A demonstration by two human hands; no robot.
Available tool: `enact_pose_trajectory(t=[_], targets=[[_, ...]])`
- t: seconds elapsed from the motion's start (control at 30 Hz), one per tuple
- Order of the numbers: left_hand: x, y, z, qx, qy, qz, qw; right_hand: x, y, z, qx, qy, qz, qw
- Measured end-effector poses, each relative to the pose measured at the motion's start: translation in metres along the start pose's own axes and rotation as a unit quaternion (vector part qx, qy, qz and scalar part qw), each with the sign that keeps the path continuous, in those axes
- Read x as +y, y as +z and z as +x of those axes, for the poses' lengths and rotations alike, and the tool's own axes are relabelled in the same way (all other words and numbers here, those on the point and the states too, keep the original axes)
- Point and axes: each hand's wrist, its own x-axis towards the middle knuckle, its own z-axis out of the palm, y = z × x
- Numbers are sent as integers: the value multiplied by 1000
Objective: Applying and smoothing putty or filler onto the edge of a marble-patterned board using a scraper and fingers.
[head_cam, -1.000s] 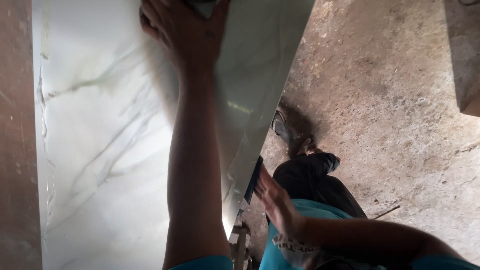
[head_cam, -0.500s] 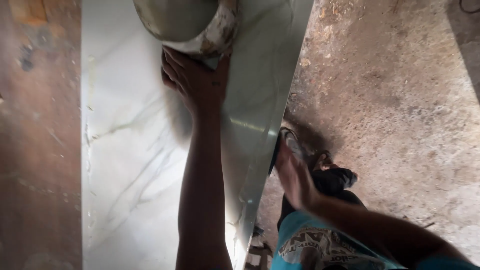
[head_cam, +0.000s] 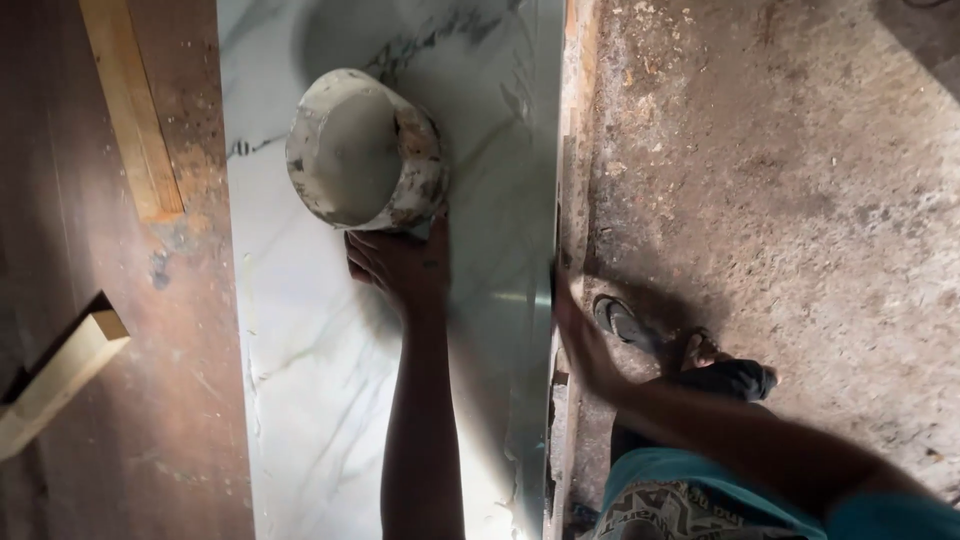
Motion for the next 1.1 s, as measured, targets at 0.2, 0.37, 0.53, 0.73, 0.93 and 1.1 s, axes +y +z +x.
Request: enact_pose_trajectory(t=[0.2,0.37,0.53,0.73,0.93,1.1], targets=[[-4,5,-1,49,17,-11,999,-48,-15,130,101,-52,-2,993],[-12,15,1,55,24,-6,998,-47,28,-23,9,1,-36,999],[-4,4,1,30,18,4,999,-15,-33,97,21,-46,-101,994],[1,-2,0,-5,-3,4,1000,-54,-20,135,33,-41,-12,999],[2,-1,0,46,17,8,999,-35,5,34,-20,-68,-38,997],[-8,8,6,29,19,7,999,-95,-7,169,22,-64,14,998]])
